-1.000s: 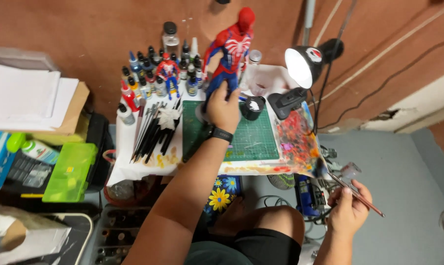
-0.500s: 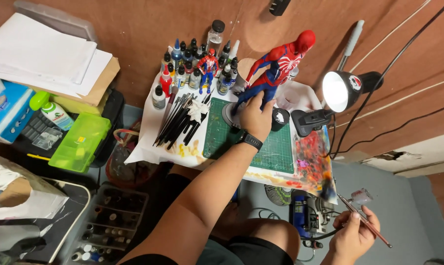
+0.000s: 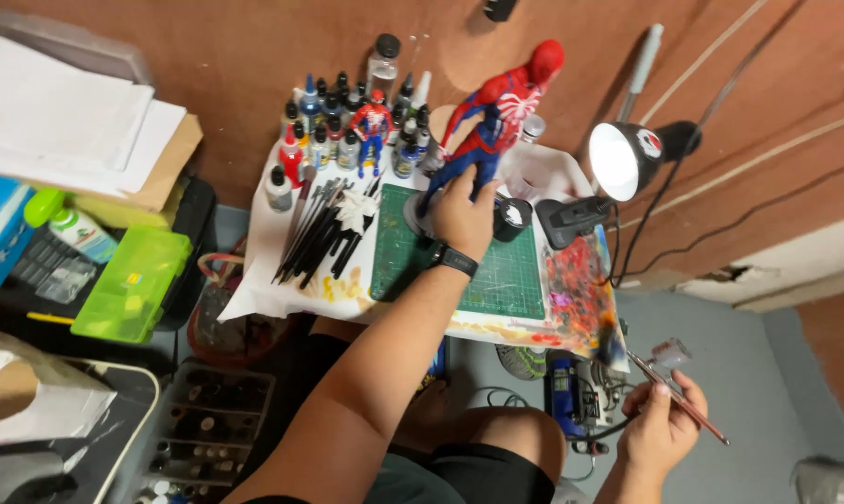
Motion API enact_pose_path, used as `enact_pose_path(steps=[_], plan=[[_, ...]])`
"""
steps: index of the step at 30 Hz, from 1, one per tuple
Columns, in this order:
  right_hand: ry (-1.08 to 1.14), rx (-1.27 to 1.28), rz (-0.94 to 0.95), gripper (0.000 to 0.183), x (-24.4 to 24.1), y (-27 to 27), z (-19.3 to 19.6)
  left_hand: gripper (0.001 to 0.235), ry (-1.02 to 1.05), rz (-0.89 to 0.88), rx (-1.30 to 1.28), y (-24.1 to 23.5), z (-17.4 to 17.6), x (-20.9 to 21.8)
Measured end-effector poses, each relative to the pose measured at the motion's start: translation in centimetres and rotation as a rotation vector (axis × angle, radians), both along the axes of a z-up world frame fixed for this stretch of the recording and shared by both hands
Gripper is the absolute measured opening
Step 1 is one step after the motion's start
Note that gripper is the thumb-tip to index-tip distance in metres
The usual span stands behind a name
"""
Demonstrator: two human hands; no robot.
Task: A person uses an airbrush to paint a Spider-Man figurine, rotating the figure and dabbing it with a cloth for detail work.
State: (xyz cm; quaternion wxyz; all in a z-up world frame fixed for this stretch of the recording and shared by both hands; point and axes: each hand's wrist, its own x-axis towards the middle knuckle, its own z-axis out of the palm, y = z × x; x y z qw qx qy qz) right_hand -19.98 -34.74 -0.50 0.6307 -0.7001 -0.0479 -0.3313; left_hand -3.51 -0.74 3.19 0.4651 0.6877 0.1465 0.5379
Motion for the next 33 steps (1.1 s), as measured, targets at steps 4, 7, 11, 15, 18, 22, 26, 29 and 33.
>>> enact_pose_path(steps=[4, 7, 11, 15, 18, 22, 26, 29, 33], plan=[[0.0, 0.017, 0.016, 0.022, 0.4, -0.6, -0.8, 0.041, 0.053, -0.161, -0.009, 0.5, -0.2, 0.3], [0.028, 0.085, -0.019, 0.024, 0.5, -1.3, -2.3, 0.034, 0.096, -0.167, 0.066, 1.0, -0.4, 0.3], [-0.132, 0.034, 0.026, 0.025, 0.7, -2.4, -4.3, 0.036, 0.045, -0.137, -0.08, 1.8, -1.8, 1.4], [-0.154, 0.084, 0.044, 0.024, 0.5, -2.3, -4.2, 0.042, 0.005, -0.283, -0.215, 2.7, -2.7, 2.4], [-0.131, 0.103, 0.029, 0.023, 0.2, -2.1, -4.5, 0.042, -0.068, -0.36, -0.244, 2.8, -1.5, 1.1], [-0.125, 0.107, 0.052, 0.025, 0.0, -2.4, -5.4, 0.044, -0.089, -0.372, -0.245, 2.7, -1.0, 0.9], [-0.108, 0.113, 0.052, 0.024, 0.1, -2.1, -5.2, 0.043, -0.049, -0.357, -0.197, 2.8, -1.3, 1.2], [-0.1, 0.13, 0.05, 0.025, -0.1, -2.2, -5.4, 0.043, -0.03, -0.355, -0.186, 2.5, -1.3, 1.0], [-0.116, 0.129, 0.055, 0.024, 0.1, -2.6, -5.8, 0.044, -0.066, -0.382, -0.2, 2.3, -1.5, 0.9]])
